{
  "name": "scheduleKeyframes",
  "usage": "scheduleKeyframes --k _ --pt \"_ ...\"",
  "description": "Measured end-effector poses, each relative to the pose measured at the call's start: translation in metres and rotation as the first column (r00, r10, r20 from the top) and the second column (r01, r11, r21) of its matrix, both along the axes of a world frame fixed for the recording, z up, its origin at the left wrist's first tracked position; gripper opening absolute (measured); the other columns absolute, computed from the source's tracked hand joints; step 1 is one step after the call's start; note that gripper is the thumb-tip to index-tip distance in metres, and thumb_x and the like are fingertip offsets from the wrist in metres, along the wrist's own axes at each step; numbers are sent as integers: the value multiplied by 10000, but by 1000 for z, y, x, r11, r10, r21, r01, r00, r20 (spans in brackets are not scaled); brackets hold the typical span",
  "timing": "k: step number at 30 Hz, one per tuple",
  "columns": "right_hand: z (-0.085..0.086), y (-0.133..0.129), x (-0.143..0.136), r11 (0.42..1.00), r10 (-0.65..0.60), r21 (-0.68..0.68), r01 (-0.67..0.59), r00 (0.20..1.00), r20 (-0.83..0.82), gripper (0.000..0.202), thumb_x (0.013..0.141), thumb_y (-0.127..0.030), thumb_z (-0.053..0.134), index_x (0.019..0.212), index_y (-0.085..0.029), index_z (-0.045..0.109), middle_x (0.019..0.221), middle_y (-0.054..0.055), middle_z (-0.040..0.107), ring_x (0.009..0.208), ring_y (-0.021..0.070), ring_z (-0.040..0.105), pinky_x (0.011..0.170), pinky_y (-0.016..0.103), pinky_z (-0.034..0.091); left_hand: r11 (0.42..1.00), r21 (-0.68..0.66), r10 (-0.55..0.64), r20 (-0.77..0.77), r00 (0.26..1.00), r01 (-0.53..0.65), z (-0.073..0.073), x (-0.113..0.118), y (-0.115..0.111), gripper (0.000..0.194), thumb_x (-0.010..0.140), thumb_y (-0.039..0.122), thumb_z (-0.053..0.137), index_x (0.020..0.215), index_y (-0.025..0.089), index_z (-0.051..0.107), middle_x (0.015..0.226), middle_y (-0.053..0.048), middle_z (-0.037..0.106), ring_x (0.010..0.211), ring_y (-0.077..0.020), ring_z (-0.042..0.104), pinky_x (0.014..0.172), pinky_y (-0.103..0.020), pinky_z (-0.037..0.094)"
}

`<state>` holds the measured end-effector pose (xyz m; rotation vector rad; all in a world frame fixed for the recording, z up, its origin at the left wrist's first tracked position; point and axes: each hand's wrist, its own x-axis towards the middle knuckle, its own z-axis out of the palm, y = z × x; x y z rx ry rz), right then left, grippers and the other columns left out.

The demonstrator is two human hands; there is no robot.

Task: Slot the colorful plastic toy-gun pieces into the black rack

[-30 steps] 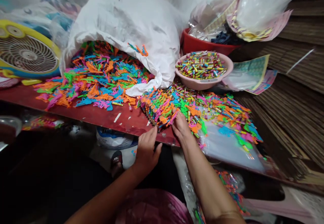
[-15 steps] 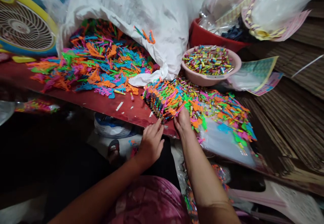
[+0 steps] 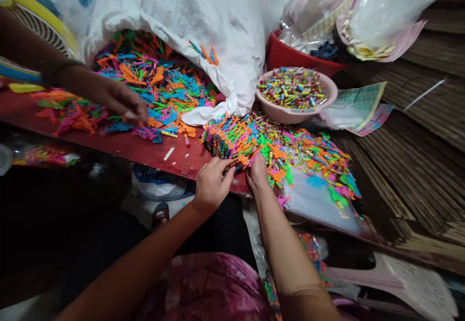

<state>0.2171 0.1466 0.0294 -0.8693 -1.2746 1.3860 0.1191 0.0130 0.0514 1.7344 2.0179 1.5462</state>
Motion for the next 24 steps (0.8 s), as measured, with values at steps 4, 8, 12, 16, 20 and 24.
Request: scheduleKeyframes --k 4,8,12,16,20,24 --pt "2 -2 0 1000 -14 -12 14 1000 -15 417 835 -582 578 1031 -221 646 943 39 742 955 224 702 867 392 587 999 -10 30 -42 999 -30 -2 2 9 200 954 306 572 1059 215 716 928 -47 698 857 -174 648 781 -301 450" --pt "1 -3 1 1000 -19 -21 18 999 -30 400 833 -594 587 979 -226 647 952 40 741 988 226 694 853 379 590 997 29 78 -165 983 -74 -10 4 13 274 996 346 498 950 188 718 857 -55 688 802 -166 627 739 -307 407" --pt "-4 -1 3 1000 -26 -16 25 999 -45 367 816 -587 609 911 -234 635 946 27 735 1014 231 688 857 383 588 986 79 160 -251 955 -145 -12 7 16 358 1023 322 426 831 166 685 776 -57 662 739 -160 592 705 -308 368" --pt "-6 1 3 1000 -26 -14 26 999 -24 339 828 -576 590 885 -243 619 934 21 730 1021 227 681 849 384 588 983 98 177 -284 942 -155 -12 8 17 353 1023 315 426 826 167 677 768 -60 661 724 -162 576 693 -310 355" --pt "-7 1 2 1000 -19 -5 19 997 -76 287 831 -521 601 893 -241 620 912 14 724 1001 215 685 832 364 590 987 78 159 -276 948 -143 -14 7 19 347 1019 312 433 830 167 685 767 -63 660 719 -165 568 692 -312 357" --pt "-6 -1 1 1000 -13 2 14 994 -108 254 808 -482 631 857 -233 623 868 3 719 952 202 692 817 342 586 990 52 140 -216 966 -132 -14 6 18 330 1010 305 454 824 169 690 775 -63 664 727 -164 580 705 -302 389"
